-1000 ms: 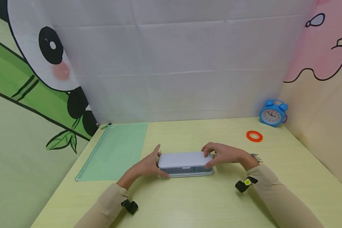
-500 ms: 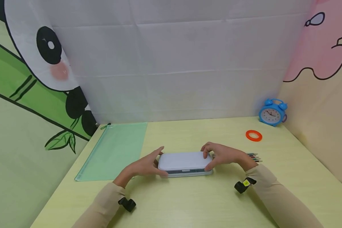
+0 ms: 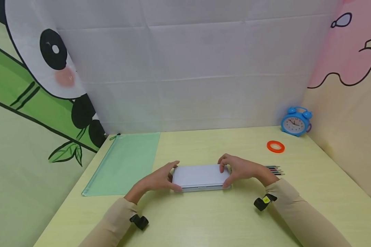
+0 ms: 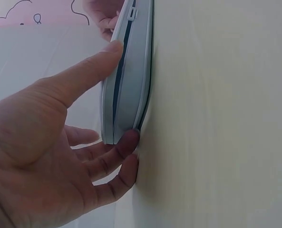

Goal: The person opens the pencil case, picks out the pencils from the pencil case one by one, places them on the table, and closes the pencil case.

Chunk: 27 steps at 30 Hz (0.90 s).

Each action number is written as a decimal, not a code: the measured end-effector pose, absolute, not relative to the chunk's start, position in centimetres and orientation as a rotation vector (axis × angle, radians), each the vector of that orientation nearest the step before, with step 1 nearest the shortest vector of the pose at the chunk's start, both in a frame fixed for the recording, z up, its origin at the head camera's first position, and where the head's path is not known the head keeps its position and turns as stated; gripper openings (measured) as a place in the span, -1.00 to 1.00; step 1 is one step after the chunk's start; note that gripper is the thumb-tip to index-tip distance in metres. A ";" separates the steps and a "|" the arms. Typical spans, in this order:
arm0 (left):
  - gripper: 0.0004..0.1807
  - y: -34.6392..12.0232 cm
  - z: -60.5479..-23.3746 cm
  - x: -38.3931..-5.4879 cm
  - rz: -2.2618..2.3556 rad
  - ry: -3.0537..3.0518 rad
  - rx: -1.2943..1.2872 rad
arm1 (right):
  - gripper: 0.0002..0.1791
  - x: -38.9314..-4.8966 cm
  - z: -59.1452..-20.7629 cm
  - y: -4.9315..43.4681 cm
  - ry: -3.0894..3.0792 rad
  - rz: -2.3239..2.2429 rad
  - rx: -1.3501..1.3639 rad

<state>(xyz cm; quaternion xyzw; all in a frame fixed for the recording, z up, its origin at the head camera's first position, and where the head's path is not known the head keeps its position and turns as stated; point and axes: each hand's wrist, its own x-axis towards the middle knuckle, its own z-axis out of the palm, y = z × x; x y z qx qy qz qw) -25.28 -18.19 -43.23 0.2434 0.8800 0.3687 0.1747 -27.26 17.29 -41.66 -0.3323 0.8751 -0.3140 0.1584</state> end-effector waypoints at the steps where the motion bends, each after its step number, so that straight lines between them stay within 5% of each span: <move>1: 0.16 -18.2 -43.2 -25.3 1.038 2.502 0.694 | -0.56 -27.3 -41.7 17.3 2.505 -0.903 -0.946; 7: 0.04 -18.1 -43.4 -25.3 1.033 2.535 0.724 | -0.59 -27.4 -41.7 17.3 2.513 -0.926 -0.938; 27: 0.07 -17.7 -43.2 -25.0 0.995 2.571 0.694 | -0.61 -26.9 -42.0 16.8 2.541 -0.883 -0.953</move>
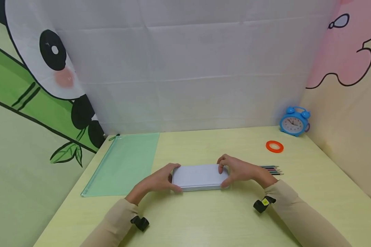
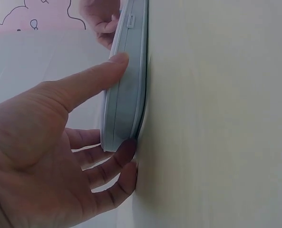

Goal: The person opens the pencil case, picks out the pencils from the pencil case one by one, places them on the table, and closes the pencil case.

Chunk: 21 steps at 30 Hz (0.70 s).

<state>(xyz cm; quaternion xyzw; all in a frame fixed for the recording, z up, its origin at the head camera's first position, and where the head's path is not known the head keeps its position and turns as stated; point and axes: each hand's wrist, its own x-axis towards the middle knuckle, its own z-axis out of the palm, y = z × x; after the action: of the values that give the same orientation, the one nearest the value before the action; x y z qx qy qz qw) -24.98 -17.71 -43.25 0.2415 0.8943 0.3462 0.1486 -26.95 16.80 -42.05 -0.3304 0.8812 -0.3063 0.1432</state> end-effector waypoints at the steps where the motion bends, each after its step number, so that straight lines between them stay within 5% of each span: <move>1: 0.08 -17.7 -43.3 -25.0 0.990 2.572 0.698 | -0.61 -26.9 -42.1 16.8 2.547 -0.865 -0.967; 21: 0.12 -17.3 -44.1 -25.4 0.911 2.605 0.747 | -0.52 -26.6 -42.1 16.9 2.627 -0.638 -1.095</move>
<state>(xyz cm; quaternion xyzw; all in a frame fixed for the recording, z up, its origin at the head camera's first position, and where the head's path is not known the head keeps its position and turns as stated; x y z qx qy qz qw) -25.40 -17.29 -44.09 0.2586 0.9021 0.3154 0.1408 -26.56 16.86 -42.08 -0.3729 0.8950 -0.2175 0.1121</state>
